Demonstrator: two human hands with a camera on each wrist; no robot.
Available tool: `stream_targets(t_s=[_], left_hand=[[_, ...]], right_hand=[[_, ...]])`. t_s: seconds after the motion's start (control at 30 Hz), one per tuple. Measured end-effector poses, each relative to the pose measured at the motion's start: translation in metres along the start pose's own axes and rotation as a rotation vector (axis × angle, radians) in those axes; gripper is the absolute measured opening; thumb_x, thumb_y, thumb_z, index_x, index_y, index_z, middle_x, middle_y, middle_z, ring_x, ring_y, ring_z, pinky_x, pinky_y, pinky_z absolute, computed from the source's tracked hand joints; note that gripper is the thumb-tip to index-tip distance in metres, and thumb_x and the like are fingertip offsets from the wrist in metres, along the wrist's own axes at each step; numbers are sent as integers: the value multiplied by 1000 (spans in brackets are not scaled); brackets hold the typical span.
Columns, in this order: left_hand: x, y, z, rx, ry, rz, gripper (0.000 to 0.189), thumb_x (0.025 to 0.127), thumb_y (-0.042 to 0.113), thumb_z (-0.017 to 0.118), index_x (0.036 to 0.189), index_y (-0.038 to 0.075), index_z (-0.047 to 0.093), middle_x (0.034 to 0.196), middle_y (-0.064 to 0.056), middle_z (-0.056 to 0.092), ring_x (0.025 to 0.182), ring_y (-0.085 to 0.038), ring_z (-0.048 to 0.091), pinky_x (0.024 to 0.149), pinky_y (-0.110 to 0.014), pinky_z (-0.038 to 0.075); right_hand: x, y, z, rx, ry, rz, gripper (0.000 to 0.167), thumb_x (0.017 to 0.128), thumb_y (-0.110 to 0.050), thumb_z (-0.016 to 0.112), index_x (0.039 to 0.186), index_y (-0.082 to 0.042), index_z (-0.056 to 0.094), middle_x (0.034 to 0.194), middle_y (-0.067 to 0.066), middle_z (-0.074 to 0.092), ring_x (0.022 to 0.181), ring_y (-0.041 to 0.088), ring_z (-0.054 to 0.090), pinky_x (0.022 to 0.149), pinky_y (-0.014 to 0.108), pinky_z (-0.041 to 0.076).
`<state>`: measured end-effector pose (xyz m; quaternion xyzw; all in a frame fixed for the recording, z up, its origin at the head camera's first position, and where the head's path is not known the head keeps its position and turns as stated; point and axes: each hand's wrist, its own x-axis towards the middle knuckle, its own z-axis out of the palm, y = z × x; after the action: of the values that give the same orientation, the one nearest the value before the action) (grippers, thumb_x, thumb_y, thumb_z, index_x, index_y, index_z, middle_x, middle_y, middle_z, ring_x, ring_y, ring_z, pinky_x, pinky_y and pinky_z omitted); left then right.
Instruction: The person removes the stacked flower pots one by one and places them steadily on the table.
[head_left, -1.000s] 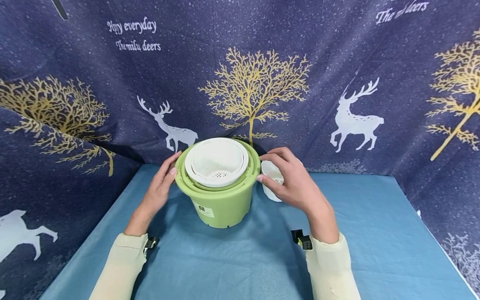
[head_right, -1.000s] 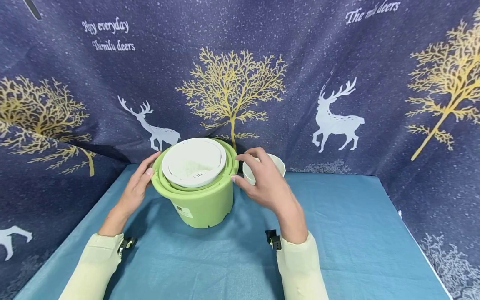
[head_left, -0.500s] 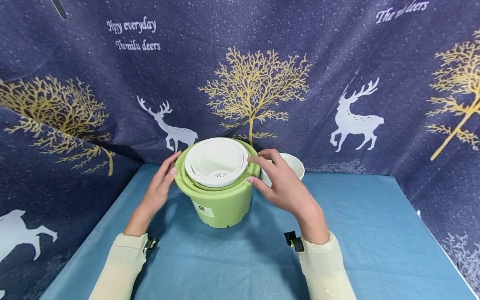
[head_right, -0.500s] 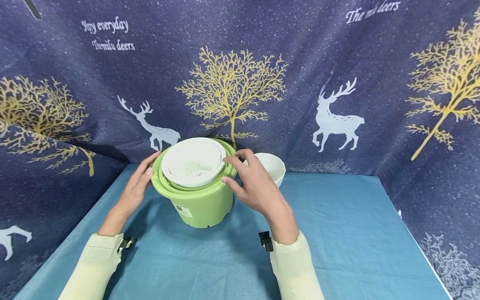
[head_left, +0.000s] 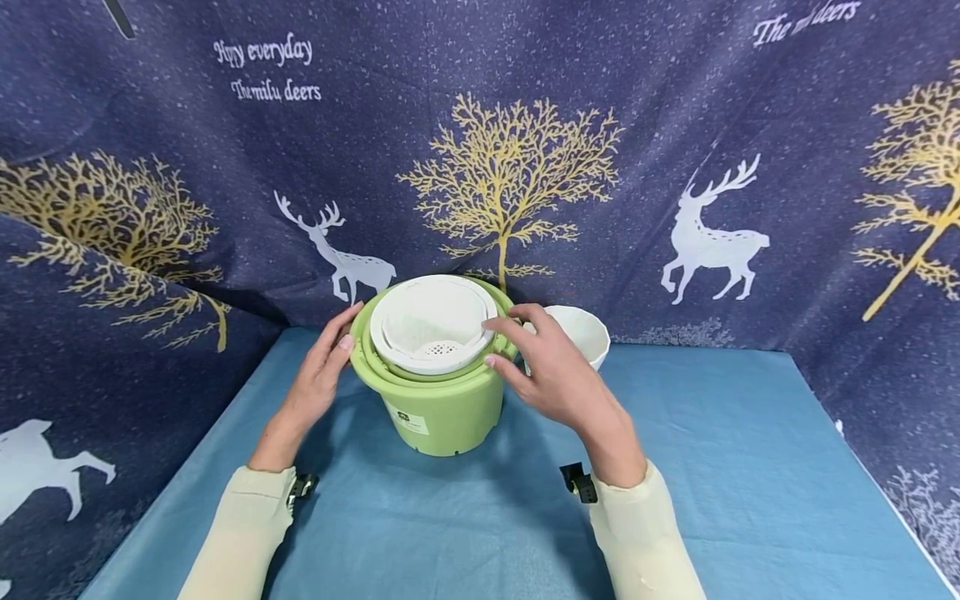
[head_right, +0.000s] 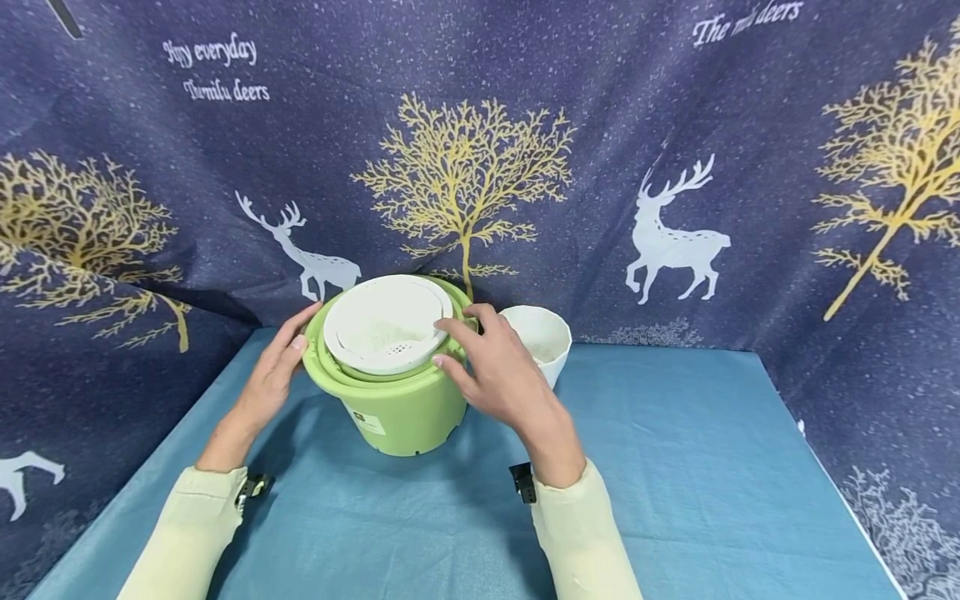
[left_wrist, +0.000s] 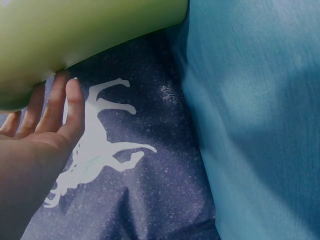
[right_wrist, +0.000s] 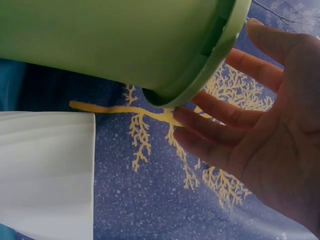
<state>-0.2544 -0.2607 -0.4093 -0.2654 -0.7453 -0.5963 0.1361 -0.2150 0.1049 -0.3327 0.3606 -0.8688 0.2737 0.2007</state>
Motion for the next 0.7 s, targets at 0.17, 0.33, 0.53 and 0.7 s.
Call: stream_targets(t_s=[0.17,0.33,0.53,0.7], left_hand=[[0,0,-1,1,0,-4,51,118,17,33,166,1,30,165,-25,36,139,-5,49,104,-16,46],[-1,0,-1,-5,-3,-5,51,118,17,33,166,1,29,165,-25,36,139,-5,50,103,-16,47],[-1,-1,-1,-3,-5,-7,51,118,18,33,166,0,29,165,-24,36,139,-5,50,102,-16,47],[0,-1,-1,-1,-1,-6,51,118,18,34,166,1,30,165,-24,37,137,-5,51,101,-16,48]], right_hand=[[2,-2,4,-18,-18,4,42,106,-28,69,144,-11,65,142,26,54,130,41,54,108,57,46],[4,-4,8,-28,-41,22,43,107,-32,66,146,-13,64,144,26,53,134,42,51,113,59,42],[7,-3,14,-38,-65,17,44,108,-35,64,147,-15,63,145,25,52,139,43,44,115,59,39],[9,-3,15,-39,-58,6,44,108,-34,64,147,-14,64,143,24,53,138,42,44,115,59,38]])
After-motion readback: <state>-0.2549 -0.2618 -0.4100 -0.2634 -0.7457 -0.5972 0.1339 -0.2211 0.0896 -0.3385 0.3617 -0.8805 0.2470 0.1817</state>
